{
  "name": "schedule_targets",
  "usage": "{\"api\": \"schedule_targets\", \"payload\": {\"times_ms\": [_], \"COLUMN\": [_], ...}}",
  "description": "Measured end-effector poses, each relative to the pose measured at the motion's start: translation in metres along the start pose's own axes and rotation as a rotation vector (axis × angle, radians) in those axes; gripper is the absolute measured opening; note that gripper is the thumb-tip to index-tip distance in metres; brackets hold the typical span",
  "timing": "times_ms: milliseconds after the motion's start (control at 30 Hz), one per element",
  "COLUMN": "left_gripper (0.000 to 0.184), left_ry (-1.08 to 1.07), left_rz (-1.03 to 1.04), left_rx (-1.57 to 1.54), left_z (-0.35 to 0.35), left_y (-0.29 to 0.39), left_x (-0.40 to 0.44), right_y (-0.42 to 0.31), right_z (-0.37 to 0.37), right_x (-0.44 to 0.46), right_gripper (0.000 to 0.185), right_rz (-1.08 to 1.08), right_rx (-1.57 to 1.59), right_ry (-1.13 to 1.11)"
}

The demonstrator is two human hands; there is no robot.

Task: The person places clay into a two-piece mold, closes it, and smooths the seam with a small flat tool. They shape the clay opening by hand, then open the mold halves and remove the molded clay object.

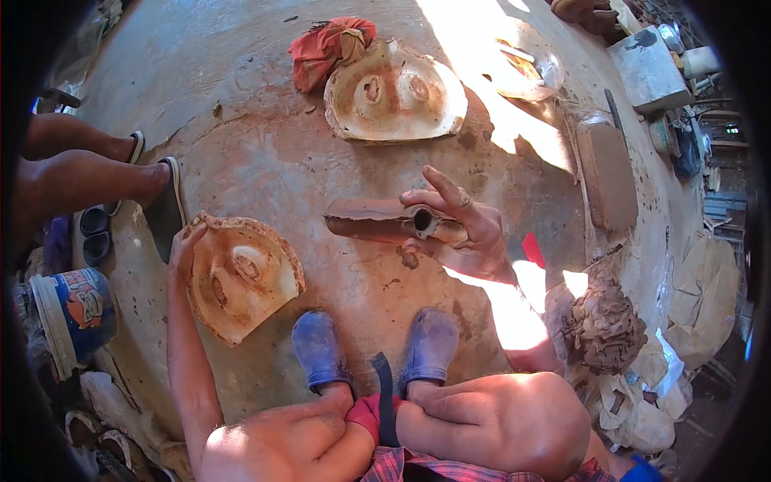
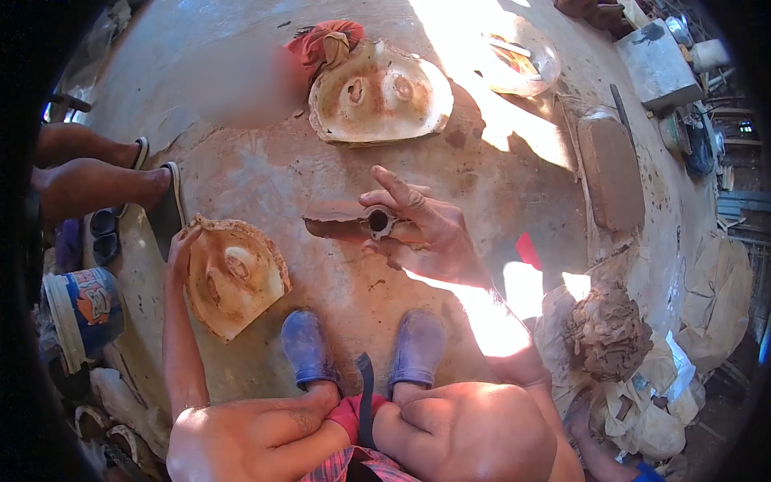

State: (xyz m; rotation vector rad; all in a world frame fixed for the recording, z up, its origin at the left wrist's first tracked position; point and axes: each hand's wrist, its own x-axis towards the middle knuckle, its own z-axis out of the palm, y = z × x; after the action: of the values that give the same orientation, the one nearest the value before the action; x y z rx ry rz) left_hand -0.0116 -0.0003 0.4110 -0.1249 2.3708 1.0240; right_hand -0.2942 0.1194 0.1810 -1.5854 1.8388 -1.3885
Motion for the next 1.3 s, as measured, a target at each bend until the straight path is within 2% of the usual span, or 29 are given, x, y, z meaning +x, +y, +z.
{"api": "schedule_targets", "payload": {"times_ms": [133,200,367,467,567,600,633,700,800,833,900,933,1000,1300], "left_gripper": [0.045,0.054,0.077,0.092,0.108,0.113,0.110,0.101,0.101,0.101,0.085,0.085,0.076,0.078], "left_ry": [0.025,0.126,0.620,0.857,0.861,0.816,0.780,0.669,0.557,0.551,0.551,0.543,0.604,0.661], "left_rz": [-0.012,-0.021,-0.097,-0.031,0.153,0.194,0.215,0.271,0.235,0.243,0.268,0.273,0.309,0.224], "left_rx": [-0.033,-0.102,-0.239,-0.123,-0.008,0.003,-0.002,-0.015,-0.067,-0.066,-0.033,-0.031,-0.013,-0.070], "left_z": [-0.005,-0.007,-0.002,0.013,0.018,0.016,0.015,0.012,0.017,0.020,0.024,0.025,0.027,0.034], "left_y": [-0.019,-0.059,-0.200,-0.260,-0.250,-0.231,-0.214,-0.185,-0.188,-0.190,-0.195,-0.195,-0.194,-0.195], "left_x": [-0.001,0.004,0.055,0.104,0.143,0.154,0.165,0.184,0.206,0.212,0.217,0.218,0.218,0.214], "right_y": [0.006,0.002,-0.001,0.003,-0.004,0.001,0.006,0.021,0.035,0.037,0.040,0.040,0.041,0.045], "right_z": [0.001,0.002,0.002,0.000,-0.018,-0.030,-0.038,-0.040,-0.033,-0.033,-0.032,-0.031,-0.030,-0.026], "right_x": [-0.001,0.000,0.003,-0.006,-0.014,-0.019,-0.024,-0.037,-0.052,-0.055,-0.056,-0.057,-0.060,-0.060], "right_gripper": [0.099,0.099,0.104,0.109,0.108,0.106,0.104,0.100,0.089,0.083,0.077,0.072,0.071,0.072], "right_rz": [-0.011,0.002,-0.045,0.026,0.095,0.112,0.127,0.129,0.188,0.245,0.246,0.240,0.237,0.166], "right_rx": [0.008,0.012,0.008,0.010,0.056,-0.069,-0.192,-0.194,-0.185,-0.173,-0.153,-0.128,-0.133,-0.143], "right_ry": [0.020,0.029,0.078,0.031,0.093,0.088,0.081,0.043,-0.018,-0.049,-0.039,-0.036,-0.011,0.056]}}
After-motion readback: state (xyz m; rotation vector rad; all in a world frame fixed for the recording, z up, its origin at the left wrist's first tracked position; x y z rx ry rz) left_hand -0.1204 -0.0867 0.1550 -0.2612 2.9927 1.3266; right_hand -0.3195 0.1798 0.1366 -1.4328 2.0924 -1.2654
